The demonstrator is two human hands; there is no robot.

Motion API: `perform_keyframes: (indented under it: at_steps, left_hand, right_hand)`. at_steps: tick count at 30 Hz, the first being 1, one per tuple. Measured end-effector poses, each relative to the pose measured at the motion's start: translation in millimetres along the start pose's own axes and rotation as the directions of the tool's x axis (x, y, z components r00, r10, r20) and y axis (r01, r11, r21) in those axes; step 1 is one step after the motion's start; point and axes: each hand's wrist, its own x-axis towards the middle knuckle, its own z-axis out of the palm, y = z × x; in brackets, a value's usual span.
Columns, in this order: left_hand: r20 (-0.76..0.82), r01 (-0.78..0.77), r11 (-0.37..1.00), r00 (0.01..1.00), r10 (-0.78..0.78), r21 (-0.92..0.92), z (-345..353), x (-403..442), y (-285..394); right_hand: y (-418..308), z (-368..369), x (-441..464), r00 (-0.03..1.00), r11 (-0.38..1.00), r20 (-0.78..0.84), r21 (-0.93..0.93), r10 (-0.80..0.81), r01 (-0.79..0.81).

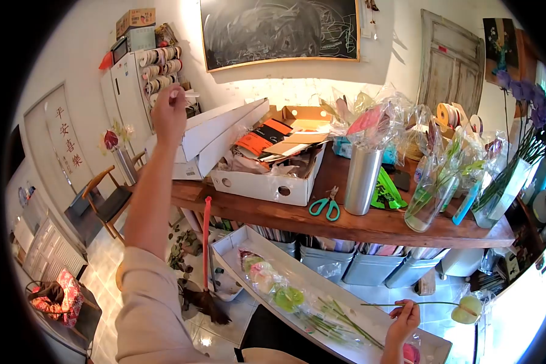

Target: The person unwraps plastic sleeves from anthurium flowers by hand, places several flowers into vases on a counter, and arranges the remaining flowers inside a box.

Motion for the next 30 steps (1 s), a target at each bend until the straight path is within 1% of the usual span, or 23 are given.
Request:
perform_keyframes:
  at_steps: [1, 2, 4, 6, 7, 8, 9, 10, 11, 12, 13, 14, 16, 17, 18, 19, 20, 21, 22, 23, 26, 28, 30]
  left_hand:
    - [0.137, 0.127, 0.979, 0.979, -0.149, 0.157, -0.8, 13.6, -24.5]
    - [0.179, 0.028, 0.947, 0.98, -0.089, 0.321, -8.4, 15.4, -48.2]
    - [0.299, -0.184, 0.805, 0.954, 0.009, 0.564, 2.0, 5.5, -77.1]
    - [0.35, -0.291, 0.9, 0.921, 0.171, 0.325, -0.1, -38.6, -50.2]
    - [0.427, -0.104, 0.982, 0.904, 0.027, 0.158, -3.7, -74.1, -12.6]
    - [0.535, 0.019, 0.999, 0.844, -0.03, 0.025, -13.8, -108.1, 24.5]
    - [0.708, 0.076, 0.996, 0.706, -0.017, -0.052, -29.4, -148.9, 62.3]
    - [0.873, 0.072, 0.992, 0.483, 0.058, -0.106, -51.5, -192.0, 95.9]
    - [0.954, -0.001, 0.971, 0.188, 0.234, -0.238, -69.3, -237.2, 124.9]
    - [0.894, 0.001, 0.896, -0.07, 0.442, -0.444, -79.9, -282.6, 154.0]
    - [0.673, 0.323, 0.685, -0.165, 0.721, -0.654, -78.9, -314.5, 182.3]
    - [0.657, 0.331, 0.656, -0.126, 0.743, -0.678, -88.8, -354.8, 192.0]
    - [0.656, 0.329, 0.63, -0.039, 0.754, -0.704, -105.1, -418.2, 210.9]
    - [0.685, 0.278, 0.681, -0.097, 0.722, -0.678, -105.4, -431.4, 212.4]
    - [0.714, 0.221, 0.727, -0.149, 0.684, -0.65, -103.8, -441.9, 214.4]
    - [0.744, 0.158, 0.77, -0.197, 0.638, -0.618, -101.8, -447.5, 217.5]
    - [0.786, 0.13, 0.784, -0.052, 0.616, -0.606, -99.9, -445.3, 220.8]
    - [0.808, 0.104, 0.801, 0.096, 0.581, -0.589, -97.5, -437.2, 224.9]
    - [0.81, 0.08, 0.821, 0.242, 0.534, -0.565, -95.2, -427.7, 228.4]
    - [0.811, 0.003, 0.835, 0.239, 0.534, -0.551, -93.6, -417.4, 235.5]
    - [0.741, 0.115, 0.733, 0.064, 0.669, -0.671, -83.4, -495.8, 201.7]
    - [0.723, 0.165, 0.708, 0.051, 0.689, -0.687, -91.8, -491.7, 209.2]
    - [0.698, 0.209, 0.679, 0.025, 0.716, -0.704, -104.6, -487.9, 219.1]
  right_hand:
    - [-1.5, 0.5, 0.7, 1.0, 1.0, 0.003, -0.015, -0.009, 0.009]
    - [0.1, 2.0, 0.9, 1.0, 1.0, 0.015, 0.009, -0.007, 0.007]
    - [7.1, 0.4, 1.0, 1.0, 0.999, 0.003, 0.035, -0.009, 0.009]
    - [-6.2, 3.8, 1.1, 1.0, 1.0, 0.002, -0.009, -0.004, 0.004]
    - [-8.8, 5.0, 2.5, 1.0, 1.0, 0.0, 0.001, -0.011, 0.011]
    - [-11.1, 5.5, 5.6, 1.0, 1.0, -0.001, 0.011, -0.02, 0.02]
    - [-15.5, 4.1, 11.6, 0.999, 0.998, 0.004, -0.018, -0.052, 0.052]
    - [-23.3, 1.9, 17.6, 0.997, 0.995, 0.01, -0.052, -0.08, 0.081]
    - [-45.5, 1.9, 24.5, 0.997, 0.995, 0.015, -0.052, -0.079, 0.079]
    - [-54.7, -0.4, 36.9, 0.992, 0.987, 0.003, -0.094, -0.129, 0.128]
    - [-69.6, -2.1, 49.7, 0.986, 0.981, -0.017, -0.109, -0.164, 0.161]
    - [-79.5, -6.5, 66.6, 0.97, 0.961, -0.02, -0.14, -0.243, 0.238]
    - [-122.8, -9.8, 103.0, 0.957, 0.935, -0.077, -0.247, -0.28, 0.254]
    - [-142.3, -7.1, 125.0, 0.936, 0.928, -0.115, -0.214, -0.333, 0.304]
    - [-161.2, -8.4, 146.5, 0.903, 0.889, -0.122, -0.271, -0.413, 0.37]
    - [-183.4, -8.7, 166.2, 0.9, 0.883, -0.113, -0.277, -0.421, 0.378]
    - [-191.0, -11.7, 193.4, 0.851, 0.823, -0.118, -0.352, -0.512, 0.447]
    - [-220.5, -0.9, 201.8, 0.864, 0.852, -0.13, -0.288, -0.486, 0.437]
    - [-243.9, 9.8, 212.2, 0.863, 0.852, -0.146, -0.303, -0.483, 0.426]
    - [-251.7, 18.9, 233.1, 0.838, 0.847, -0.139, -0.171, -0.527, 0.504]
    - [-279.4, 52.7, 276.3, 0.808, 0.807, -0.105, -0.209, -0.58, 0.552]
    - [-284.7, 76.5, 299.1, 0.826, 0.813, -0.072, -0.243, -0.559, 0.529]
    - [-271.0, 92.3, 334.8, 0.846, 0.797, 0.004, -0.331, -0.534, 0.505]
